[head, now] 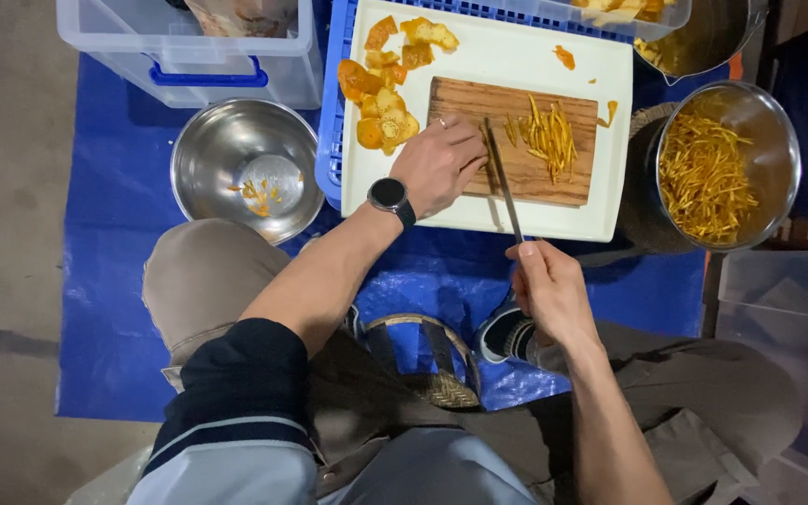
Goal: Slicing orange peels into thin julienne strips on a wooden cutting board using a knife.
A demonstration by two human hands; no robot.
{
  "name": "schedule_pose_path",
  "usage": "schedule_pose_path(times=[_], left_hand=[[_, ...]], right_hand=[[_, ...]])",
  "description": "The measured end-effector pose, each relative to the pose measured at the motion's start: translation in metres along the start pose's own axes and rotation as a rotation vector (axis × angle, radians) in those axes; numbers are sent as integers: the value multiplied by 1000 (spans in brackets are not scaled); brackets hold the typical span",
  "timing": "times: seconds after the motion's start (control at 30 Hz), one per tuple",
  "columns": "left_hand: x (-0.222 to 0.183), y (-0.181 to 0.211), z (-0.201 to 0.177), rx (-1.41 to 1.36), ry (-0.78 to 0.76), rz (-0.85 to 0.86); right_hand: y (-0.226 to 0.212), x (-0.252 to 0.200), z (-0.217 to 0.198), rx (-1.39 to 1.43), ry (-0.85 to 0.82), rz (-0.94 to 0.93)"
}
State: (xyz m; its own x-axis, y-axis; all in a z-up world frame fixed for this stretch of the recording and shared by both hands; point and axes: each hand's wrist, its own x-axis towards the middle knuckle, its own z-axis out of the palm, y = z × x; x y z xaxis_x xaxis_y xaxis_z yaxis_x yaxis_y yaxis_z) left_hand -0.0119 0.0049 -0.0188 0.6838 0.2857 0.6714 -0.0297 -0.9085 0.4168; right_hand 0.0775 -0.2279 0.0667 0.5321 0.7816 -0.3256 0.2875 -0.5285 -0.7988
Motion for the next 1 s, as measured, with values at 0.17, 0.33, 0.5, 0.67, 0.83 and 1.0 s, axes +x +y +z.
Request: schedule_pose_path(times=[0.17, 0.33, 0.5, 0.67, 0.83, 1.0], left_hand=[[1, 3, -3, -1, -25, -25], [3, 5, -5, 14, -33, -33], [3, 5, -5, 15, -50, -26], [1, 5, -5, 56, -47, -26], [-1, 5, -3, 60, -49, -30], [-2, 2, 1, 47, -62, -39]], right_hand=[[-6, -4, 0, -83, 14, 55], [-9, -7, -1, -126, 9, 76], [-15, -8, -5, -182, 11, 96], [-15, -9, -4, -169, -5, 114], [-13, -8, -6, -118, 4, 128], [-10, -1, -11, -127, -30, 128]])
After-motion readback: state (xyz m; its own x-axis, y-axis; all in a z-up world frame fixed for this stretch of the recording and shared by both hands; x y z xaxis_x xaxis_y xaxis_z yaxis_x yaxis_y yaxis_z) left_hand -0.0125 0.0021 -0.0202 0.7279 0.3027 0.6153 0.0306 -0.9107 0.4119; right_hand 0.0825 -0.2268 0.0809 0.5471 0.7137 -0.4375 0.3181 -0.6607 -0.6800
